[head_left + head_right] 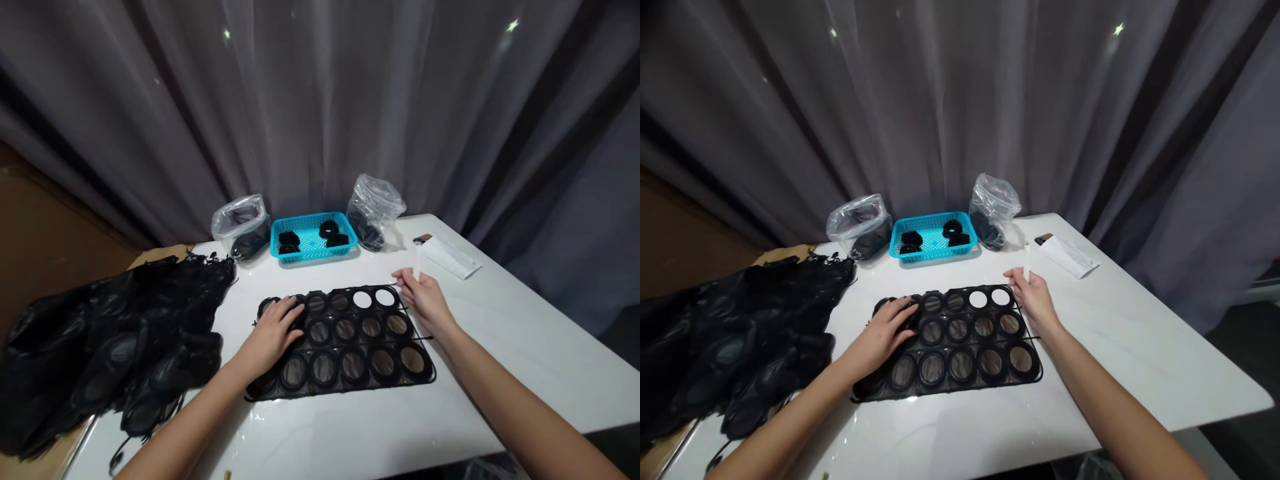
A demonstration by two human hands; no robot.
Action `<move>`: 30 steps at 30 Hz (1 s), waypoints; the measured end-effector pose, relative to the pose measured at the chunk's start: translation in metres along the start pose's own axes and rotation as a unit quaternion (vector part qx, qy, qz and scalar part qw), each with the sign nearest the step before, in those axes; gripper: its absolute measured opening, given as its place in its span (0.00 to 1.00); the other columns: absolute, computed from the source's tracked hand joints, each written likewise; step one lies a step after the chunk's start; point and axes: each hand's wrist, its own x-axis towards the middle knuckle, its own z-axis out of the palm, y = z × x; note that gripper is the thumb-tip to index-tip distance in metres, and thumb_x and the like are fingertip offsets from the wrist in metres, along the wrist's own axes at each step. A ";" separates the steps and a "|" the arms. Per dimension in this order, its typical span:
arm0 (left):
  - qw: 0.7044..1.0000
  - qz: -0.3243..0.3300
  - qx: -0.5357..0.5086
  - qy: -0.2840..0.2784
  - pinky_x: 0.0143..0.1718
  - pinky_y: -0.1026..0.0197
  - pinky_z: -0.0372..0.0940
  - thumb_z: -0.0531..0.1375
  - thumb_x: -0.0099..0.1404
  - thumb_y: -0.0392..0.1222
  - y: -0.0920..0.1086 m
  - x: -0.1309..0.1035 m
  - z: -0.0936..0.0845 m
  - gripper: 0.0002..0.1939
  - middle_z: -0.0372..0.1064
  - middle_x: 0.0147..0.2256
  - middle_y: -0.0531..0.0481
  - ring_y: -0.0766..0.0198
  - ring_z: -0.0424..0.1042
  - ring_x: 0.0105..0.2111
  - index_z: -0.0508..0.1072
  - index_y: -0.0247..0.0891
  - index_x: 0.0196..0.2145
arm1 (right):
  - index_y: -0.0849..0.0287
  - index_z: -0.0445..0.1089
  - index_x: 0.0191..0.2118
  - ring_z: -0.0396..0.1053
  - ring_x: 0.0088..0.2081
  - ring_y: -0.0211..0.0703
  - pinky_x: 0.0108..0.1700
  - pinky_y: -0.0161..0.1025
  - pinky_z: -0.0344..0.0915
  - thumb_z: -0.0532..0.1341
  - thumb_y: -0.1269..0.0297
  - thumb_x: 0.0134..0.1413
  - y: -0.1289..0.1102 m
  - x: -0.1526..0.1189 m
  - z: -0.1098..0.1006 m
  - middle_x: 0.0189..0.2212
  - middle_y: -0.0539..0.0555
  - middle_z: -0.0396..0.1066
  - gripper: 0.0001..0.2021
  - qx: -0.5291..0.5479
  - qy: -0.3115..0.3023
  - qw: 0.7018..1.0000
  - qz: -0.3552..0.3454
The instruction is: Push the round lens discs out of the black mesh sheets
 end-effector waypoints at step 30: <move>1.000 0.009 -0.012 -0.007 0.64 0.31 0.43 0.53 0.70 0.62 0.057 -0.006 0.034 0.38 0.35 0.70 0.39 0.41 0.37 0.69 0.52 0.41 0.70 | 0.61 0.72 0.35 0.70 0.37 0.43 0.42 0.39 0.62 0.60 0.57 0.57 0.001 -0.007 0.079 0.35 0.54 0.74 0.11 -0.229 -0.282 0.930 -0.064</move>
